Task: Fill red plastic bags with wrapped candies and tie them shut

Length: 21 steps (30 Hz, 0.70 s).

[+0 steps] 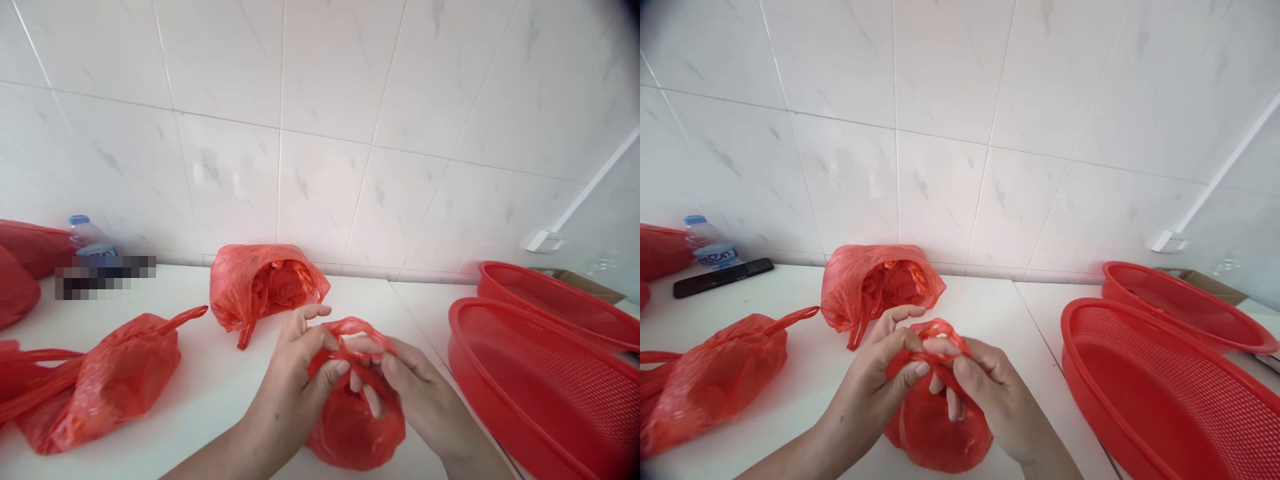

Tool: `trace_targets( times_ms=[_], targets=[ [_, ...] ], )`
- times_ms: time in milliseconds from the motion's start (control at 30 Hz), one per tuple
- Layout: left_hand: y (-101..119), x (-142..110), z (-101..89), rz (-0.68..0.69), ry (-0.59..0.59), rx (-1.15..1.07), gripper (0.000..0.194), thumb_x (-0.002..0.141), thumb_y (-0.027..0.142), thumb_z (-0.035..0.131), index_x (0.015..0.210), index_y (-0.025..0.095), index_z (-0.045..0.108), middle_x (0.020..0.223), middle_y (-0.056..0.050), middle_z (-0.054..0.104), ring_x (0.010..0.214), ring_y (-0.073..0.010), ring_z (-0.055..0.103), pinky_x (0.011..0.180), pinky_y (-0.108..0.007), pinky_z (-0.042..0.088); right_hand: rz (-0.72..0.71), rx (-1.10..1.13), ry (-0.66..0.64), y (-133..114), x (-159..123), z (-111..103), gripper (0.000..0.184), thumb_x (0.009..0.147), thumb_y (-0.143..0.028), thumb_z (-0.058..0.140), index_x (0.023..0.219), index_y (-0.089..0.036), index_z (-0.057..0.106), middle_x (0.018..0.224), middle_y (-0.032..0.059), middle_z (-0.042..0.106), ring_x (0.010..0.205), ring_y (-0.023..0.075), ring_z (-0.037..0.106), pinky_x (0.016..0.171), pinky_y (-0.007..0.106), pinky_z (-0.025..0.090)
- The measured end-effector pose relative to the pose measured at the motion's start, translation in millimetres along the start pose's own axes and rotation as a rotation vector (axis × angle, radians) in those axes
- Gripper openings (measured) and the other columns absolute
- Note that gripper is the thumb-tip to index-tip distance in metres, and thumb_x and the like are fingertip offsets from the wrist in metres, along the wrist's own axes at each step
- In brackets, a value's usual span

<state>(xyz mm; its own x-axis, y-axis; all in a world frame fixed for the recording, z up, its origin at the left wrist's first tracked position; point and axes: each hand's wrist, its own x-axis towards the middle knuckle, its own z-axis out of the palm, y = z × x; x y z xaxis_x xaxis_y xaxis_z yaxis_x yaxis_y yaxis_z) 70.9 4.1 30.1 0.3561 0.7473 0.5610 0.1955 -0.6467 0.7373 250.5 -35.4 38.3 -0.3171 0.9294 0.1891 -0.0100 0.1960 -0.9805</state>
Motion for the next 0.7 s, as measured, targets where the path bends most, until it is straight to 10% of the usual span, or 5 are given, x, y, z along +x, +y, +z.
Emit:
trace_targets(
  times_ms=[133,300,467,700],
  targets=[
    [0.8,0.0,2.3,-0.295,-0.157,-0.335,0.015,0.089,0.027,0.051,0.076,0.021,0.050,0.089,-0.003,0.065,0.091,-0.0188,0.059,0.077,-0.030,0.046,-0.079,-0.233,-0.148,-13.1,-4.5,-6.9,0.053,0.093,-0.057,0.030,0.092,-0.021,0.069,0.080,0.0030,0.050,0.074,0.0147,0.048,0.076,0.032,0.041],
    [0.5,-3.8,5.1,-0.359,-0.156,-0.231,0.015,0.087,0.029,0.053,0.074,0.021,0.051,0.069,0.003,0.059,0.064,-0.0122,0.052,0.058,-0.023,0.040,0.149,-0.400,0.101,-17.1,-1.9,3.7,0.006,0.085,-0.020,0.051,0.083,-0.023,0.056,0.079,-0.0030,0.054,0.073,0.0114,0.050,0.067,0.023,0.041],
    [-3.9,-5.9,4.1,-0.144,-0.129,0.127,0.014,0.082,0.017,0.057,0.071,0.021,0.050,0.065,0.005,0.056,0.061,-0.0111,0.050,0.057,-0.022,0.038,0.202,-0.718,0.389,-6.2,7.5,6.1,0.034,0.076,-0.011,0.048,0.105,-0.028,0.055,0.076,-0.0049,0.058,0.068,0.0124,0.054,0.066,0.025,0.042],
    [-5.2,-2.8,3.5,0.365,-0.027,0.351,0.014,0.084,0.006,0.053,0.078,0.019,0.054,0.083,-0.002,0.061,0.081,-0.0148,0.055,0.072,-0.028,0.046,-0.014,-0.293,0.106,-9.1,2.8,-4.9,0.025,0.085,-0.017,0.045,0.096,-0.027,0.065,0.093,-0.0021,0.061,0.087,0.0125,0.057,0.080,0.024,0.045]
  ],
)
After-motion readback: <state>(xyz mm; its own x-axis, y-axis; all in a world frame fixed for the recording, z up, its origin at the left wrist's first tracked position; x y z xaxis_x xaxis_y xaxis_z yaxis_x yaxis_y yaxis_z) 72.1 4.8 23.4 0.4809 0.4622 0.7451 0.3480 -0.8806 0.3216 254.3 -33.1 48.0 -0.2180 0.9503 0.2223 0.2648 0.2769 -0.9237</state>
